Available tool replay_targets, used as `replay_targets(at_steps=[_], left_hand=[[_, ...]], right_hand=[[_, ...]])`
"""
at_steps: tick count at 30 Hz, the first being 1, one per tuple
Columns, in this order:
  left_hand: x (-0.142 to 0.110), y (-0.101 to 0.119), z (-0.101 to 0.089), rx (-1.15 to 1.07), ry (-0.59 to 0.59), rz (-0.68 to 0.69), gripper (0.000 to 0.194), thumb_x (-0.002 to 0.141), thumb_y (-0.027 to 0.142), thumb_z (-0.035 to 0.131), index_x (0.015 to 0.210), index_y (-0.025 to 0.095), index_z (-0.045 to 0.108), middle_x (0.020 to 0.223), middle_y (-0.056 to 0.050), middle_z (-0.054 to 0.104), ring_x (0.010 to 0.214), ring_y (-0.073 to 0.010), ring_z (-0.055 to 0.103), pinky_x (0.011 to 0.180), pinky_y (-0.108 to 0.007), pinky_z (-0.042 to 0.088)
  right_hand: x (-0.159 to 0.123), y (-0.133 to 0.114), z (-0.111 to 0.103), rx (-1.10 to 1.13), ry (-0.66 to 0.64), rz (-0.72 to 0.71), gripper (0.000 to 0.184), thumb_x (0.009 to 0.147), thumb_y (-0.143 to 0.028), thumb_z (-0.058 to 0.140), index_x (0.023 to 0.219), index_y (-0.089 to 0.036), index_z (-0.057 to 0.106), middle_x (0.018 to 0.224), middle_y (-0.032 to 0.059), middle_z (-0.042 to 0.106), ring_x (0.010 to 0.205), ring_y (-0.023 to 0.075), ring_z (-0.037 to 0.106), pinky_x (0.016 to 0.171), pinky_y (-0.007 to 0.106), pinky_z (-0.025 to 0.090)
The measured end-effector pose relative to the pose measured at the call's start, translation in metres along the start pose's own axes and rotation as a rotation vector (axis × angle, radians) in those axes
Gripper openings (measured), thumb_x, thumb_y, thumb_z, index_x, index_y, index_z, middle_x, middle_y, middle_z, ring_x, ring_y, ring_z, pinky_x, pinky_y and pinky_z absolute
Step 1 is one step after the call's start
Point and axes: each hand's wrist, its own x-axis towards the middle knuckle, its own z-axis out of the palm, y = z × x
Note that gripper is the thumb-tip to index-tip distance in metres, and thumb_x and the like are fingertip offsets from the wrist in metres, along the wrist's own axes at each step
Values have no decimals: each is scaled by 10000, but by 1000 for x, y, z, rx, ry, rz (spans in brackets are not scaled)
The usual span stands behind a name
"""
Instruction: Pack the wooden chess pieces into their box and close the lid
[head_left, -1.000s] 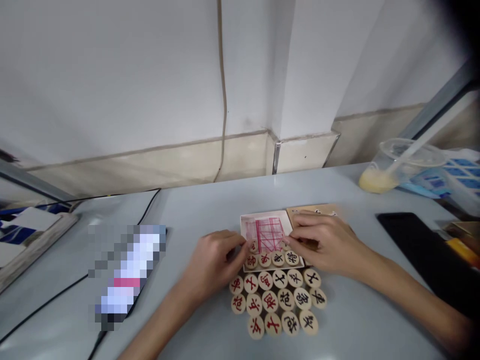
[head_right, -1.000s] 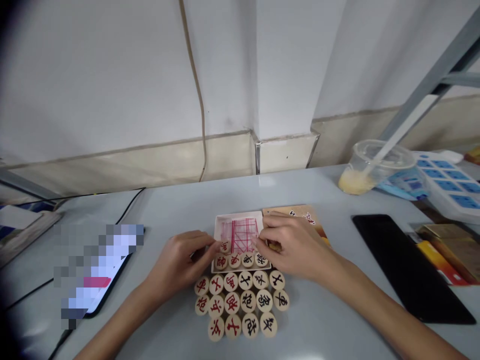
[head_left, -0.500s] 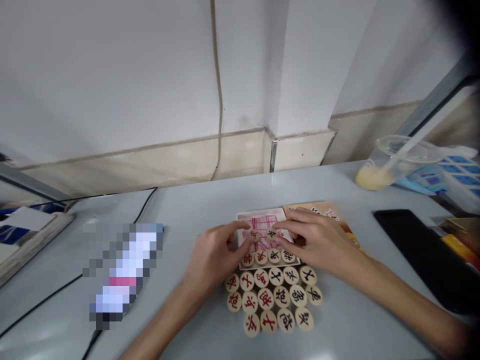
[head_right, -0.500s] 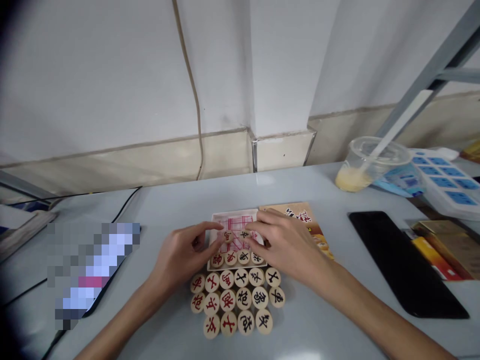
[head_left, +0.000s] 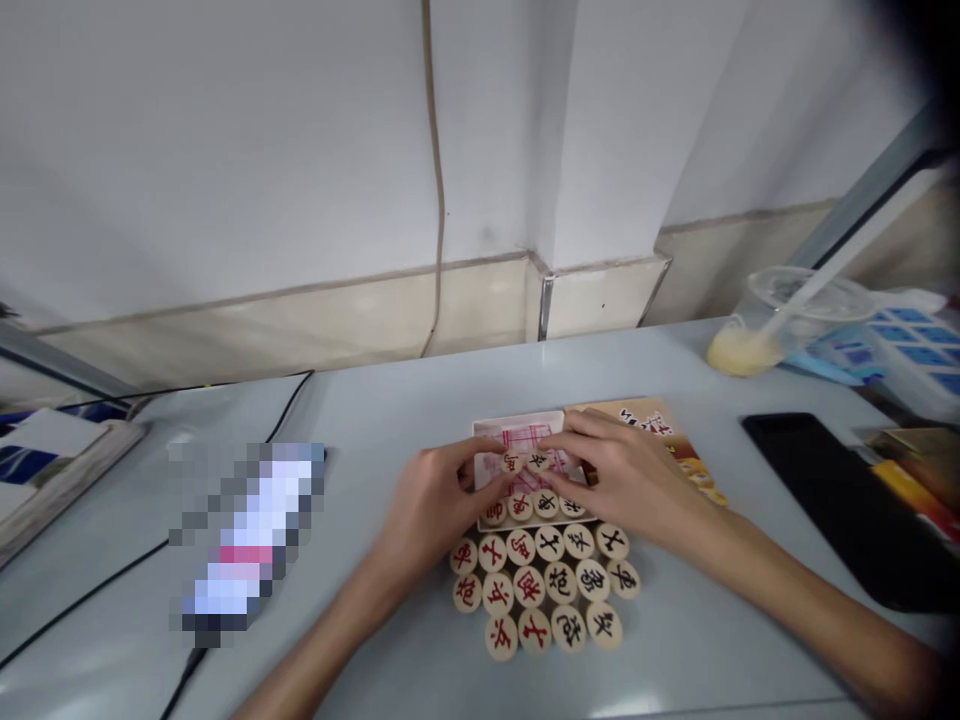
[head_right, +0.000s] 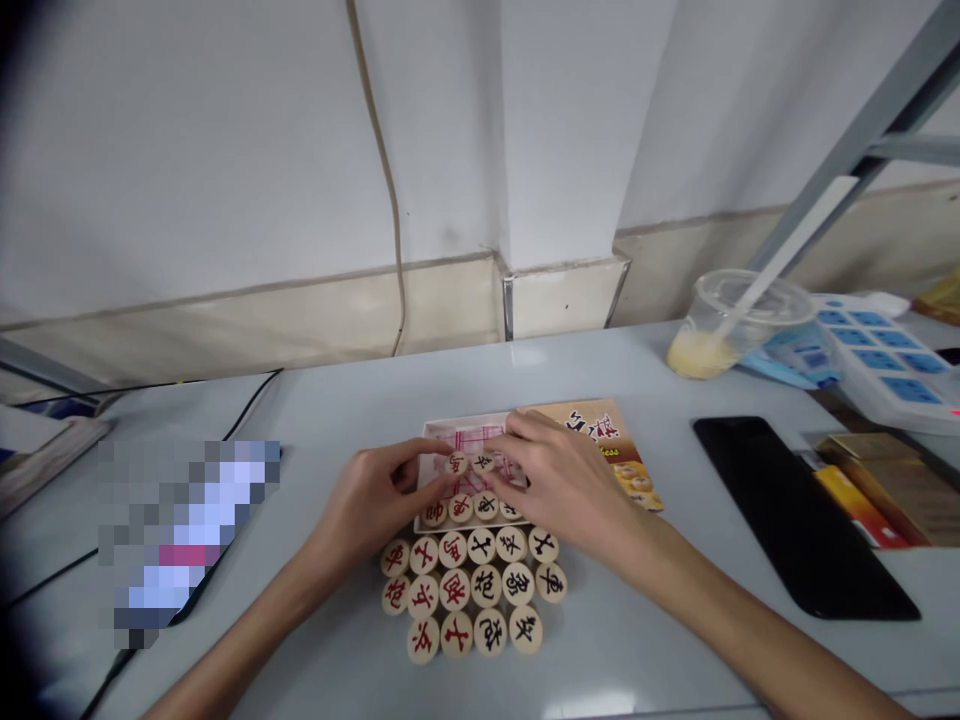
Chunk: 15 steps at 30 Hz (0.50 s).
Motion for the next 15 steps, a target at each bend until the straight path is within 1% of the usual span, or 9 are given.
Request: replay_targets(at_steps=[3,5,9,13,15], left_hand=[[-4,1,-1,-34,14,44,288,894,361,683,1141,217,720,622,51,555,531,-92,467,521,-217,359],[-7,1,0,-71,22,80,277,907,365,680,1135,210,709,662,39,570,559,-94,481,535,-218,389],[-15,-1,2,-166,13,116,237,916,353,684,1093,196,686,710,29,578,585,-90,488,547,-214,424],[-17,-1,1,-196,0,118,201,888,288,692,1063,191,664,779,22,613,589,-79,489,550,-210,437],[-17,0,-1,-212,-21,126,197,879,269,699,1057,194,657,815,19,626,597,-76,489,556,-211,441]], right_hand=[[-2,-3,-3,60,70,-33,207,967,-310,582,1111,-219,699,1026,52,686,917,171,649,768,311,526],[-3,-4,-5,101,103,-50,215,973,-312,574,1129,-216,687,1042,55,690,905,164,652,762,304,530],[-4,-6,-7,158,99,-79,209,970,-296,582,1141,-210,668,1026,48,696,937,165,659,796,303,541],[-4,-8,-9,203,93,-99,203,961,-289,593,1131,-214,673,1010,36,700,872,147,663,773,296,548],[-4,-9,-10,219,96,-108,210,954,-282,602,1142,-216,671,1020,37,698,885,146,663,792,296,550]])
